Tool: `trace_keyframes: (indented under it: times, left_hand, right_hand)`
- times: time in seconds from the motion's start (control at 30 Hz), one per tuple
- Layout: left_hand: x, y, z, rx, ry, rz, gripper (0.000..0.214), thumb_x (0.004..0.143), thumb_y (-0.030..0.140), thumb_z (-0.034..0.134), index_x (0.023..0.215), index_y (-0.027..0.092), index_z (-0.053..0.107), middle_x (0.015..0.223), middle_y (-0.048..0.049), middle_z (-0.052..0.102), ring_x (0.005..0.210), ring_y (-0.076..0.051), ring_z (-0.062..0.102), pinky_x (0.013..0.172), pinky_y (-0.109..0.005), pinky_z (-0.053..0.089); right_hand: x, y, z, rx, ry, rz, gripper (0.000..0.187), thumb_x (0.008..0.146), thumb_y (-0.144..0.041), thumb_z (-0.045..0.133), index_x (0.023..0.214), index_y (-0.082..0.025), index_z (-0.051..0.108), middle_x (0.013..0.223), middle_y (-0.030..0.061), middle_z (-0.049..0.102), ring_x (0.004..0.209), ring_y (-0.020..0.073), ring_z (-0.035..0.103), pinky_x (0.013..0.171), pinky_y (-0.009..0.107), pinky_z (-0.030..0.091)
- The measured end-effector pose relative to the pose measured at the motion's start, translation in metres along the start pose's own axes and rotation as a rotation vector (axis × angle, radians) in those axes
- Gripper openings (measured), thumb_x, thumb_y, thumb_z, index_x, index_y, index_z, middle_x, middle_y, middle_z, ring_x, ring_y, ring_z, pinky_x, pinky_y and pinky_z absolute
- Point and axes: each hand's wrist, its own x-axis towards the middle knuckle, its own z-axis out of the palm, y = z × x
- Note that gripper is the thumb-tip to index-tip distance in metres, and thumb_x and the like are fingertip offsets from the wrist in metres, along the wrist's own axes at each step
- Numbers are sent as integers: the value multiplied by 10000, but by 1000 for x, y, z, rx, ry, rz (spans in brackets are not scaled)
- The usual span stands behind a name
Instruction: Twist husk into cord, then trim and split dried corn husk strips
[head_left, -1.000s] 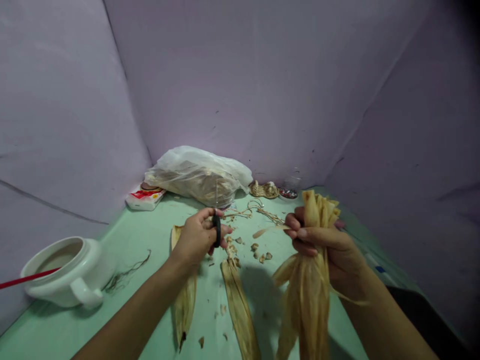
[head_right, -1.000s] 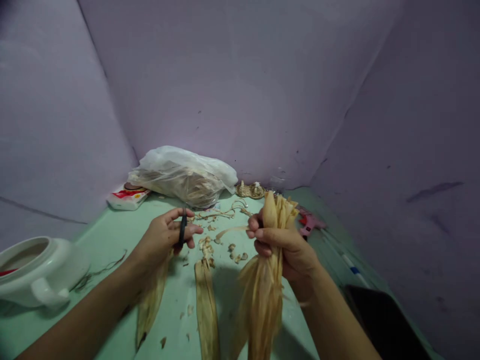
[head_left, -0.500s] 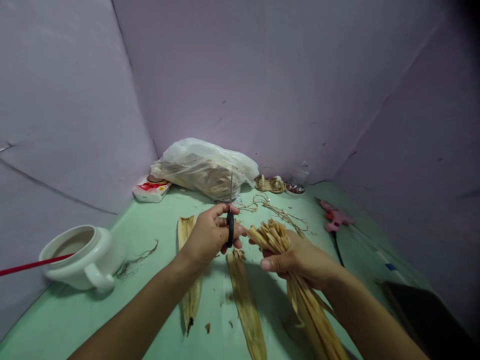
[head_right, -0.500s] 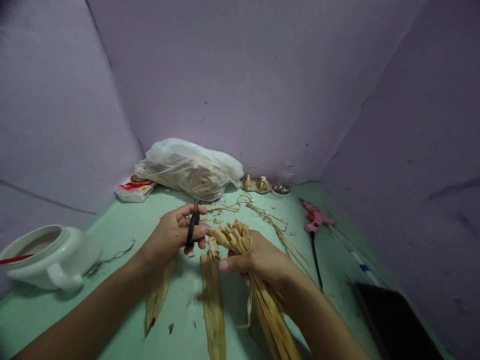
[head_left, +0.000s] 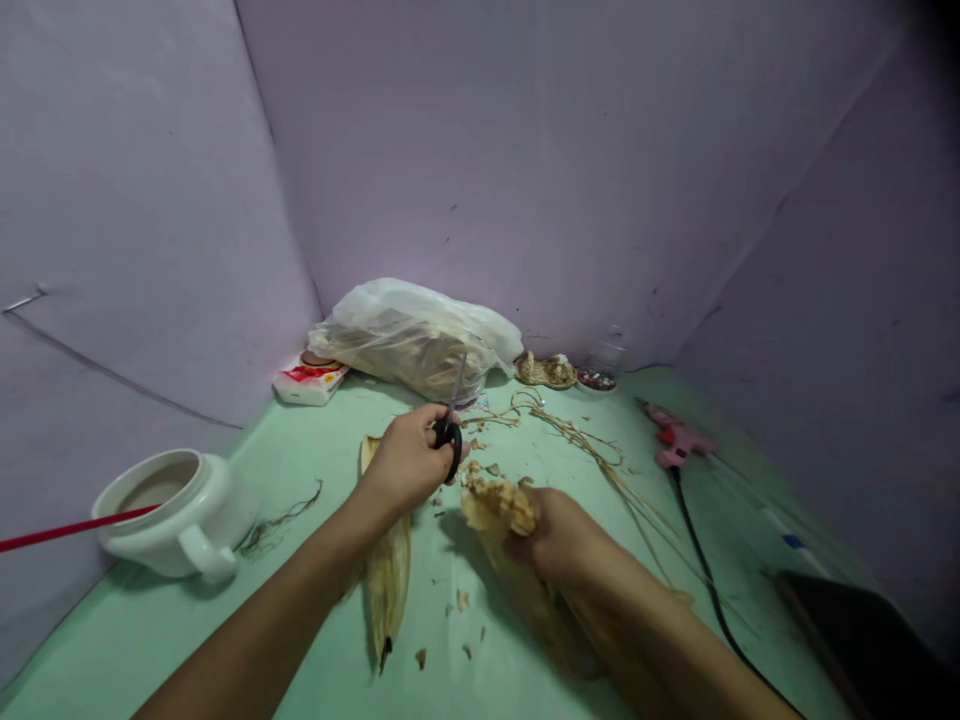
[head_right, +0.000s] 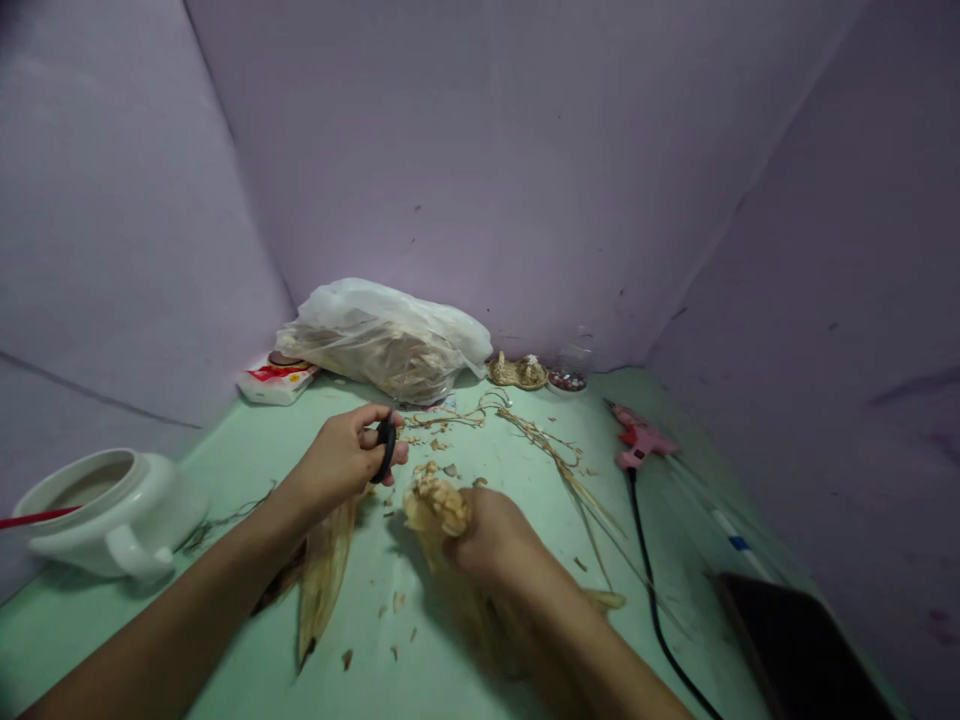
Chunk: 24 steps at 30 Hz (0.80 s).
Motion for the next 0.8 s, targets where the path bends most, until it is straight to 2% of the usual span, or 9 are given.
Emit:
trace_keyframes:
  times: [0.13, 0.2, 0.27, 0.43, 0.6, 0.7, 0.8]
  left_hand:
    - [-1, -2, 5, -50, -143, -77, 350, 571, 273, 676, 860, 166, 509, 490, 39, 542, 387, -113, 526, 308, -154, 282]
    - [-3, -3, 9, -109, -220, -91, 381, 569, 295, 679, 877, 159, 502, 474, 40, 534, 383, -113, 521, 300, -153, 286]
    - [-5, -4, 12, -170, -257, -93, 396, 558, 275, 685, 882, 156, 492, 475, 40, 531, 389, -111, 518, 296, -149, 293]
    - [-7, -6, 16, -310, -143, -72, 382, 537, 185, 683, 850, 172, 465, 543, 49, 536, 373, -56, 419, 300, -156, 327]
    - [-7, -6, 17, -373, -96, -7, 397, 548, 216, 694, 857, 188, 446, 598, 46, 551, 421, -80, 475, 359, -203, 420]
    - [-6, -4, 12, -266, -77, 28, 371, 607, 324, 668, 875, 182, 453, 591, 29, 552, 472, -114, 537, 358, -184, 396]
    - [-7, -1, 4, -156, -192, 42, 314, 707, 429, 549, 873, 169, 485, 658, -26, 605, 531, -139, 583, 364, -168, 350]
  right_hand:
    - [-7, -12, -32, 254, -11, 3, 104, 553, -101, 537, 549, -165, 455, 511, -49, 416, 481, 71, 342, 466, 199, 284]
    - [-12, -16, -39, 312, -8, 14, 124, 558, -112, 568, 540, -163, 457, 497, -56, 397, 470, 66, 327, 457, 201, 275]
    - [-14, -18, -39, 350, 5, 22, 88, 567, -129, 597, 588, -155, 516, 525, -46, 450, 484, 75, 366, 467, 206, 292]
    - [-13, -18, -33, 487, 21, 48, 212, 551, -178, 688, 744, -136, 611, 654, 0, 587, 554, 105, 484, 539, 219, 378]
    - [-12, -14, -34, 677, -53, 81, 322, 551, -190, 709, 856, -140, 621, 720, 16, 637, 579, 122, 544, 548, 223, 417]
    - [-10, -8, -42, 703, 45, 106, 352, 526, -191, 732, 850, -145, 605, 704, 12, 646, 577, 135, 566, 534, 227, 429]
    - [-7, -1, -58, 735, 237, 112, 400, 502, -211, 762, 859, -160, 588, 734, 14, 657, 626, 164, 598, 560, 245, 456]
